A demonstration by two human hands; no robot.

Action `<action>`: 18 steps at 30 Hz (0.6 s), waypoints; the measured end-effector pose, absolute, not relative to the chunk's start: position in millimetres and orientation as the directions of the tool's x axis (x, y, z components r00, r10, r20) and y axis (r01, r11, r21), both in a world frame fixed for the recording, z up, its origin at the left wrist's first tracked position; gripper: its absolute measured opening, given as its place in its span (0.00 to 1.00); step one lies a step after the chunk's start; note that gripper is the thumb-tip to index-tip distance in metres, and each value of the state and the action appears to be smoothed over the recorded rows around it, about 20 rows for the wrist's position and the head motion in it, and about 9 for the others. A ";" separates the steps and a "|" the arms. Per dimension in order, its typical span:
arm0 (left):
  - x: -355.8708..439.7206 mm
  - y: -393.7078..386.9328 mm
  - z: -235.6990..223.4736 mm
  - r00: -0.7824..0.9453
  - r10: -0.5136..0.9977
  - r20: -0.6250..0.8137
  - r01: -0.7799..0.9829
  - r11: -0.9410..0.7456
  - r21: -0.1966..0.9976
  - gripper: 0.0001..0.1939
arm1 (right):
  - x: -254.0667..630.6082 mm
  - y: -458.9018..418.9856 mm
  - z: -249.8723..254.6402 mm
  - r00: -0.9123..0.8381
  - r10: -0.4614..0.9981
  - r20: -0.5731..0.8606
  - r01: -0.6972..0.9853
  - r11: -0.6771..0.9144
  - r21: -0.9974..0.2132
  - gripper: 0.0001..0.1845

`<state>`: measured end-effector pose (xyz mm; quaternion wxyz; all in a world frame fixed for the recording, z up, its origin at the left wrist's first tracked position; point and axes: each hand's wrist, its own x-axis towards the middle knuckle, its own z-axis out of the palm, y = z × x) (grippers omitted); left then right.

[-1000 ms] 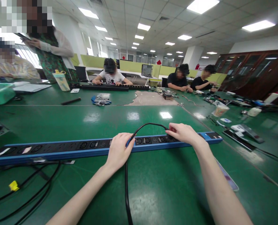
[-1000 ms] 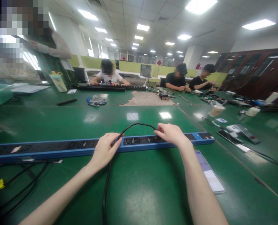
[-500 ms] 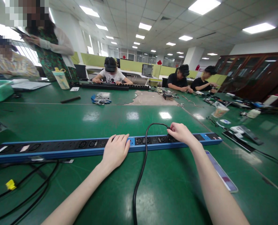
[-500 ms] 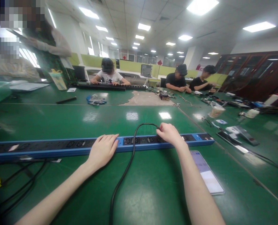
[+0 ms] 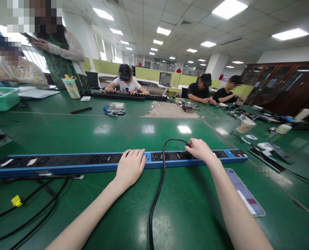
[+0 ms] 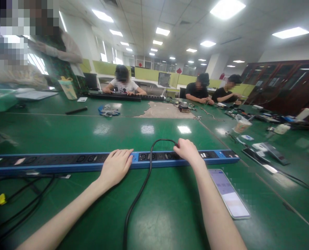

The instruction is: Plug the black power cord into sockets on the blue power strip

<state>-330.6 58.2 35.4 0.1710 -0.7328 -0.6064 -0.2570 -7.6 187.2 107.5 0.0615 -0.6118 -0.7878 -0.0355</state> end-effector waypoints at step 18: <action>-329.9 57.1 37.2 0.121 0.818 0.563 0.976 -0.200 0.081 0.21 | -18.6 166.9 126.7 -0.188 0.982 0.028 0.974 0.183 0.133 0.35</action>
